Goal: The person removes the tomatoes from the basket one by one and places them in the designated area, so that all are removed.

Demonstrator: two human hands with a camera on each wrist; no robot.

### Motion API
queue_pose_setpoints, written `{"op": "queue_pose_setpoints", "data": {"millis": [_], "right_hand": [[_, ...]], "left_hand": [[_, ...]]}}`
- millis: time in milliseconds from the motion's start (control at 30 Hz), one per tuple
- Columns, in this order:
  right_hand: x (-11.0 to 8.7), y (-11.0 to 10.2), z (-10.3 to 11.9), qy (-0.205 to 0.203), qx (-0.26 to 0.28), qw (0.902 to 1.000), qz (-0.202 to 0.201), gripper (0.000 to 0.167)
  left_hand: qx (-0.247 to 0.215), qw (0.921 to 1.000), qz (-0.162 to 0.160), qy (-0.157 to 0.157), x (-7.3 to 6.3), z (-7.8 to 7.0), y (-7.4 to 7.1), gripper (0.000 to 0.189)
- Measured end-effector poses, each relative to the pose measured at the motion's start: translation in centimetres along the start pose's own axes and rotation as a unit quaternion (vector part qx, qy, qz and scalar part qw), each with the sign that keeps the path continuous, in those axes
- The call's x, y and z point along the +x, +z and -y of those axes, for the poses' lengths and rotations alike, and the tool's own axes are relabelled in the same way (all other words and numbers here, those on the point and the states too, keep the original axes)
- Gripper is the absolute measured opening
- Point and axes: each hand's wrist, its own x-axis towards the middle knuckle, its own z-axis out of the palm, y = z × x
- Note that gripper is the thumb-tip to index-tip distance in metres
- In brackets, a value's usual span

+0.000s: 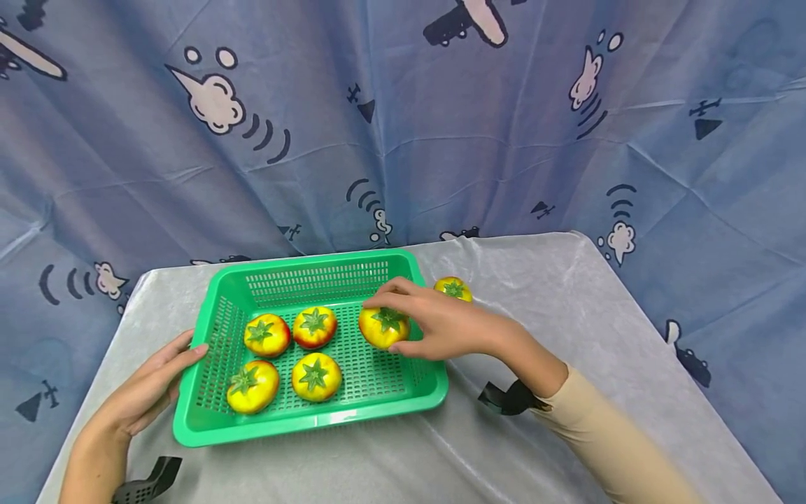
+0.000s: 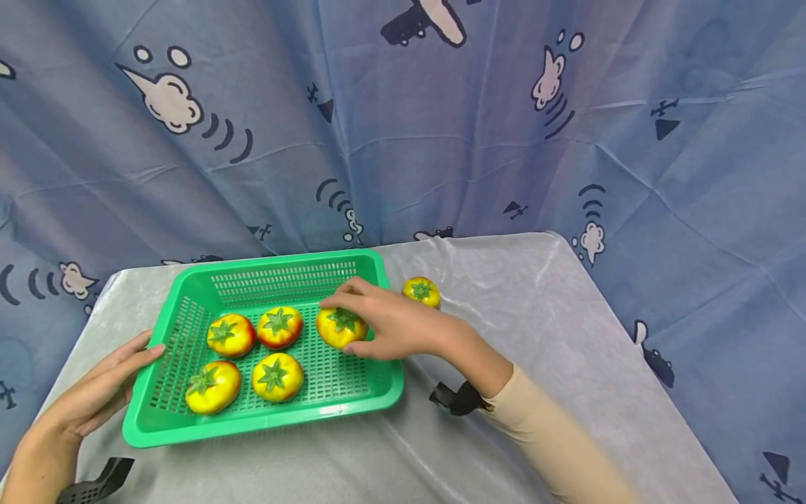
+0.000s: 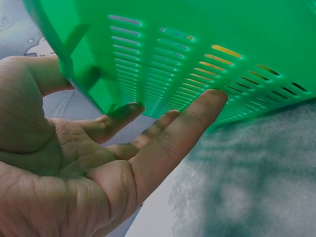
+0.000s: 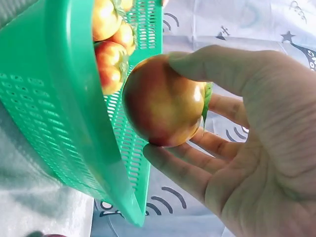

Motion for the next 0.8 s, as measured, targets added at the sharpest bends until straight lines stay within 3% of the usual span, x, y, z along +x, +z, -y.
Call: {"op": "queue_pose_setpoints", "data": {"millis": [433,800], "right_hand": [[-2.5,-0.4,-0.9,0.024,0.025,0.9961,-0.081,0.063],[-4.2,-0.4,-2.6,0.063,0.082,0.9837,-0.147,0.067]], "left_hand": [[-0.011,0.9998,0.01,0.009,0.1,0.1,-0.1,0.068],[-0.015,0.9998,0.006,0.008,0.0,0.2,-0.2,0.068]]}}
